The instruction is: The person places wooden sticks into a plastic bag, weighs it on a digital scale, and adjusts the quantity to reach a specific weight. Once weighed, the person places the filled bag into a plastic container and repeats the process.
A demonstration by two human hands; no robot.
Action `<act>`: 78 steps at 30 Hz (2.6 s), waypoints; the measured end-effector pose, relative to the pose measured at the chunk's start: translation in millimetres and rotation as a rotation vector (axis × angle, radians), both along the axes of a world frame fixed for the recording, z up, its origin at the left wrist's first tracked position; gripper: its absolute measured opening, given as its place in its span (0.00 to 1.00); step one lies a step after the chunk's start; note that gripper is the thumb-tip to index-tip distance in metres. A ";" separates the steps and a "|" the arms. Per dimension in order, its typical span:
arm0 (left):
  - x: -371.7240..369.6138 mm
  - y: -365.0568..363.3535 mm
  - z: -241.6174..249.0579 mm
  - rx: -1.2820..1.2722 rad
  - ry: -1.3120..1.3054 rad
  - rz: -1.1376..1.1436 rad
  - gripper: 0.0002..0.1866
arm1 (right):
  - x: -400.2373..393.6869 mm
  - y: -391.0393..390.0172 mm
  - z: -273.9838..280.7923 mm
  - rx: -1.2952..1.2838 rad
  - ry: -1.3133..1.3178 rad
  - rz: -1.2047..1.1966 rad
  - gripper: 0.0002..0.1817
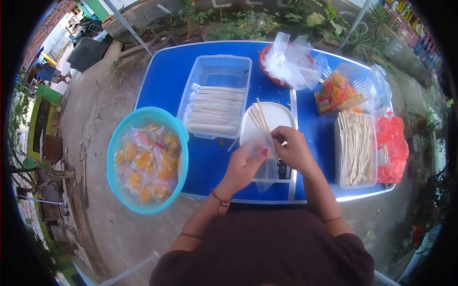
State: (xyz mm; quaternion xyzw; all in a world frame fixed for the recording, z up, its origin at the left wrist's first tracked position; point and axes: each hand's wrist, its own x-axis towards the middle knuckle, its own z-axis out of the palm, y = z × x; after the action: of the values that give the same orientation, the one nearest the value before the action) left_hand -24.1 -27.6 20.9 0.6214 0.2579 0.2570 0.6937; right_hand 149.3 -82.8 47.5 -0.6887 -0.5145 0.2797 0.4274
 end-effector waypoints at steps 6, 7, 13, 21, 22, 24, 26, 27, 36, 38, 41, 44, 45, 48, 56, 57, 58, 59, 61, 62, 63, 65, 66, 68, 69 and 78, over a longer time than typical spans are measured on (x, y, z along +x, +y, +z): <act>-3.5 -0.9 6.1 -0.147 -0.081 0.106 0.11 | 10.0 -0.4 0.7 -0.025 0.246 -0.040 0.05; -5.2 -1.3 8.8 -0.181 -0.052 0.112 0.11 | 12.8 -0.2 2.0 0.017 0.300 -0.078 0.04; -8.0 -9.1 16.8 0.051 0.050 0.123 0.09 | 14.4 -1.5 25.7 0.502 0.523 -0.250 0.06; -7.3 -12.5 18.2 0.282 0.164 0.137 0.13 | -1.4 -19.2 40.3 0.730 0.672 -0.202 0.05; -6.9 -12.2 19.1 0.297 0.171 0.136 0.13 | -3.3 -20.9 42.7 0.724 0.650 -0.184 0.05; -5.8 -12.4 21.7 0.310 0.172 0.142 0.13 | -4.1 -22.5 43.9 0.686 0.585 -0.180 0.04; -4.5 -12.5 22.8 0.336 0.178 0.143 0.13 | -3.9 -23.1 44.1 0.651 0.524 -0.176 0.04; -4.0 -12.7 22.9 0.354 0.185 0.143 0.13 | -3.9 -23.1 43.9 0.633 0.487 -0.182 0.04; -5.3 -11.9 32.1 0.230 0.191 0.033 0.13 | -4.1 -19.7 32.2 0.468 0.242 -0.190 0.06; -6.2 -11.0 27.3 0.082 0.100 0.025 0.13 | -2.3 -19.9 27.6 0.445 0.323 -0.169 0.06; -7.5 -9.3 21.9 -0.096 -0.011 0.028 0.11 | -0.7 -19.3 21.4 0.421 0.492 -0.149 0.06; -8.2 -6.4 26.9 -0.171 -0.033 0.028 0.10 | -2.6 -20.2 22.9 0.386 0.634 -0.134 0.06; -5.4 -8.2 36.0 -0.241 -0.074 0.036 0.10 | -3.3 -20.6 23.7 0.372 0.673 -0.128 0.06; -3.4 -10.5 41.2 -0.255 -0.070 0.024 0.09 | 0.2 -20.3 17.8 0.353 0.549 -0.082 0.05; -7.1 -12.0 40.0 -0.135 0.023 -0.062 0.12 | 1.7 -13.5 39.2 0.426 0.662 -0.021 0.33; -6.8 -12.8 39.5 -0.148 0.023 -0.046 0.12 | 0.7 -14.0 45.7 0.448 0.647 -0.018 0.32; -7.0 -13.2 39.4 -0.162 0.023 -0.030 0.12 | -0.2 -14.1 49.4 0.471 0.632 -0.014 0.31; -7.5 -13.0 40.1 -0.165 0.019 -0.021 0.12 | -0.3 -13.8 49.6 0.465 0.617 0.002 0.31; -8.7 -12.9 41.8 -0.174 0.012 -0.001 0.12 | 0.4 -13.8 49.1 0.451 0.587 0.036 0.31; -8.9 -12.8 41.8 -0.187 -0.003 0.002 0.12 | 1.4 -13.7 47.4 0.428 0.550 0.062 0.30; -8.8 -12.7 41.8 -0.199 -0.018 0.005 0.13 | 2.6 -13.6 44.5 0.405 0.513 0.087 0.29; -8.9 -12.9 42.0 -0.213 -0.040 0.018 0.13 | 3.6 -13.6 41.8 0.374 0.463 0.120 0.26; -9.2 -13.0 42.4 -0.215 -0.048 0.027 0.13 | 3.8 -13.8 41.4 0.365 0.450 0.127 0.25; -9.2 -13.2 43.6 -0.213 -0.073 0.041 0.14 | 7.3 -15.1 38.8 0.361 0.356 0.173 0.22; -9.0 -12.7 44.9 -0.208 -0.088 0.046 0.14 | 12.7 -15.4 36.2 0.366 0.275 0.214 0.21; -9.6 -15.2 58.1 -0.014 -0.097 0.107 0.12 | 5.3 -22.5 46.2 0.408 0.136 0.139 0.12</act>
State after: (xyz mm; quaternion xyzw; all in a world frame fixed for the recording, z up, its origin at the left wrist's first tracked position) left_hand -33.7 -42.8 79.1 0.5886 0.2587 0.3216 0.6951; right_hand 154.6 -105.3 93.7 -0.5304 -0.5767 0.2443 0.5714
